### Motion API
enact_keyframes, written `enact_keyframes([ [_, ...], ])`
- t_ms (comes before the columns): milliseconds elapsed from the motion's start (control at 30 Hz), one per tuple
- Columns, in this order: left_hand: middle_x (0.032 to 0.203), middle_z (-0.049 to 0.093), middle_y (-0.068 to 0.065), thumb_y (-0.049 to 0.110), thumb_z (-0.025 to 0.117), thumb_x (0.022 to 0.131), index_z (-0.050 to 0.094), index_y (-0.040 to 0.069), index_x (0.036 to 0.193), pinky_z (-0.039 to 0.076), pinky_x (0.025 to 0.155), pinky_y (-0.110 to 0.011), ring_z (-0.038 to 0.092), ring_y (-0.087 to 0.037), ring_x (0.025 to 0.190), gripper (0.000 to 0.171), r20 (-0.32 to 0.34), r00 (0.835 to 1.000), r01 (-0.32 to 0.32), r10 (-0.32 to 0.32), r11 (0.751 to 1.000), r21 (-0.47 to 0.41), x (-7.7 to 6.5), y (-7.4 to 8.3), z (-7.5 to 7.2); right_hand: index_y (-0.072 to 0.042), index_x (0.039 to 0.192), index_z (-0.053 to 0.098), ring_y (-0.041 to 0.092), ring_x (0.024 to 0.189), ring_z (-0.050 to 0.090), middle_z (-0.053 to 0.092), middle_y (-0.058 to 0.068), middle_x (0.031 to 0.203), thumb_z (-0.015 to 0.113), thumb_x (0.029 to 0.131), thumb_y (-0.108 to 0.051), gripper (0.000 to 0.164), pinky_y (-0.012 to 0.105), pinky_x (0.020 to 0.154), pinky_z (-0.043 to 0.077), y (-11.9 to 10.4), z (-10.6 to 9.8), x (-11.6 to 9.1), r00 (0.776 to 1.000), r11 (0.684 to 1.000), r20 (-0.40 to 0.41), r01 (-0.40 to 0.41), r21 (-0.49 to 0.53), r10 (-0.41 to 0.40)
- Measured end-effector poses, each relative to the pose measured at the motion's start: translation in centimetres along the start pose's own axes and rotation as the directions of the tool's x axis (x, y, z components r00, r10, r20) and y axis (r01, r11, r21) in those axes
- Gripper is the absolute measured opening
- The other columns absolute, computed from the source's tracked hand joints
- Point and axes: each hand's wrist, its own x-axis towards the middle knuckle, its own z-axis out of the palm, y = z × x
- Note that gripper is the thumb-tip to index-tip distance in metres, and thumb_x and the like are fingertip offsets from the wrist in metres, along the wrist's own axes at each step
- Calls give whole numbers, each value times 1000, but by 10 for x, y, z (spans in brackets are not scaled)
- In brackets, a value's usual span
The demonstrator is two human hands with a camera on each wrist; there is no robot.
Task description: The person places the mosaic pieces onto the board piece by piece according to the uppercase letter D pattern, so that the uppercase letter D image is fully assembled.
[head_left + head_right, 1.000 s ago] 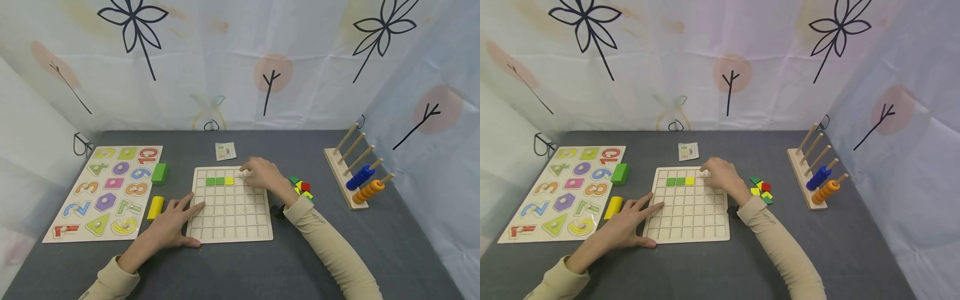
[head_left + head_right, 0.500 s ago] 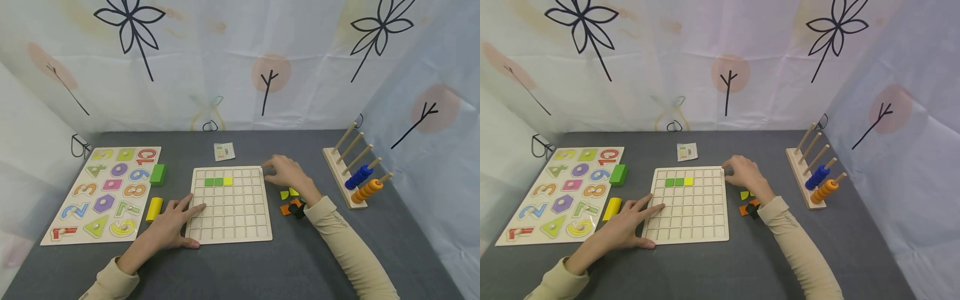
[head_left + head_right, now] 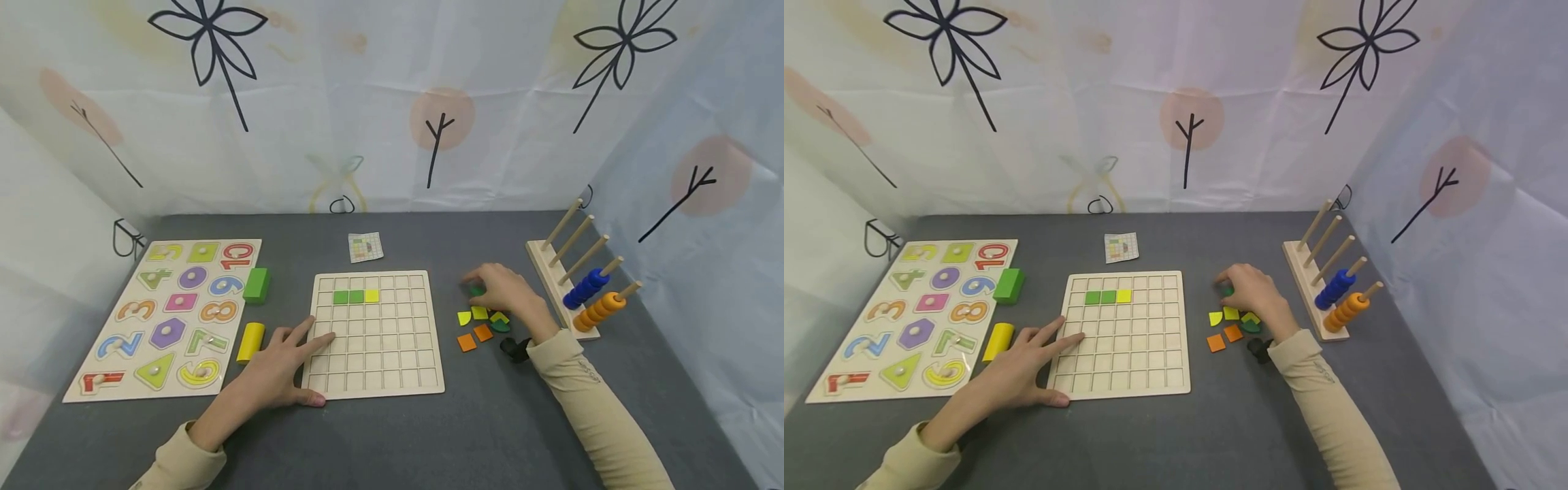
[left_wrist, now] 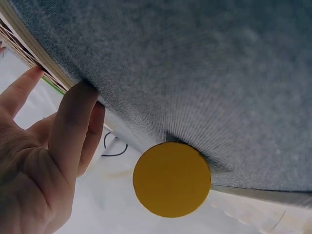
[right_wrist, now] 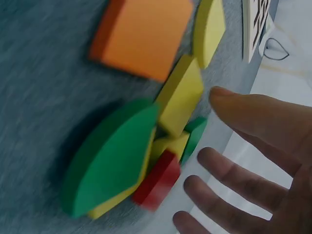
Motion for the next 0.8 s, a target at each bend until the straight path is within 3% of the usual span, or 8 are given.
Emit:
enact_keyframes([
  [100, 163, 34, -23, 54, 93, 63, 52, 24, 151, 58, 74, -52, 46, -47, 129, 102, 4, 1000, 7, -7, 1000, 2, 0, 0, 0, -7, 132, 69, 35, 112, 66, 67, 22, 132, 72, 94, -15, 39, 51, 86, 56, 5, 0, -1, 999, 1000, 36, -19, 1, 19],
  [200, 164, 34, -23, 54, 93, 63, 52, 25, 151, 57, 74, -51, 46, -47, 129, 102, 5, 1000, 9, -9, 1000, 6, 0, 1, -1, -8, 131, 70, 29, 100, 65, 68, 21, 126, 71, 94, -13, 37, 43, 77, 54, 9, 0, -1, 998, 999, 48, -37, 5, 37],
  [333, 164, 34, -23, 55, 93, 63, 52, 24, 151, 57, 73, -50, 46, -47, 128, 101, 4, 1000, 2, -2, 1000, 5, -1, 1, -2, -7, 129, 71, 19, 71, 55, 67, 15, 93, 70, 93, -8, 36, 30, 58, 39, 10, 1, -1, 998, 999, 37, -46, 27, 45],
  [433, 164, 35, -23, 56, 92, 63, 52, 25, 150, 57, 74, -50, 47, -47, 128, 101, 6, 1000, -2, 2, 1000, 1, -2, 2, -2, -5, 128, 71, 15, 56, 47, 52, 5, 70, 70, 93, -7, 35, 26, 52, 30, 10, 4, 0, 999, 998, 16, -39, 51, 38],
  [533, 164, 35, -22, 57, 92, 63, 52, 25, 150, 57, 75, -50, 47, -47, 128, 101, 6, 1000, -2, 2, 1000, 1, -2, 3, -2, -3, 126, 71, 12, 51, 44, 43, 0, 61, 71, 93, -8, 34, 25, 50, 28, 8, 6, 1, 1000, 998, -9, -19, 64, 20],
  [800, 164, 35, -22, 56, 92, 63, 52, 26, 151, 57, 74, -50, 47, -46, 129, 101, 3, 1000, 3, -3, 1000, -1, -2, 3, -2, -2, 132, 67, 12, 51, 38, 44, -1, 62, 72, 92, -9, 41, 24, 49, 26, 1, 8, 3, 1000, 997, -27, 0, 74, 2],
])
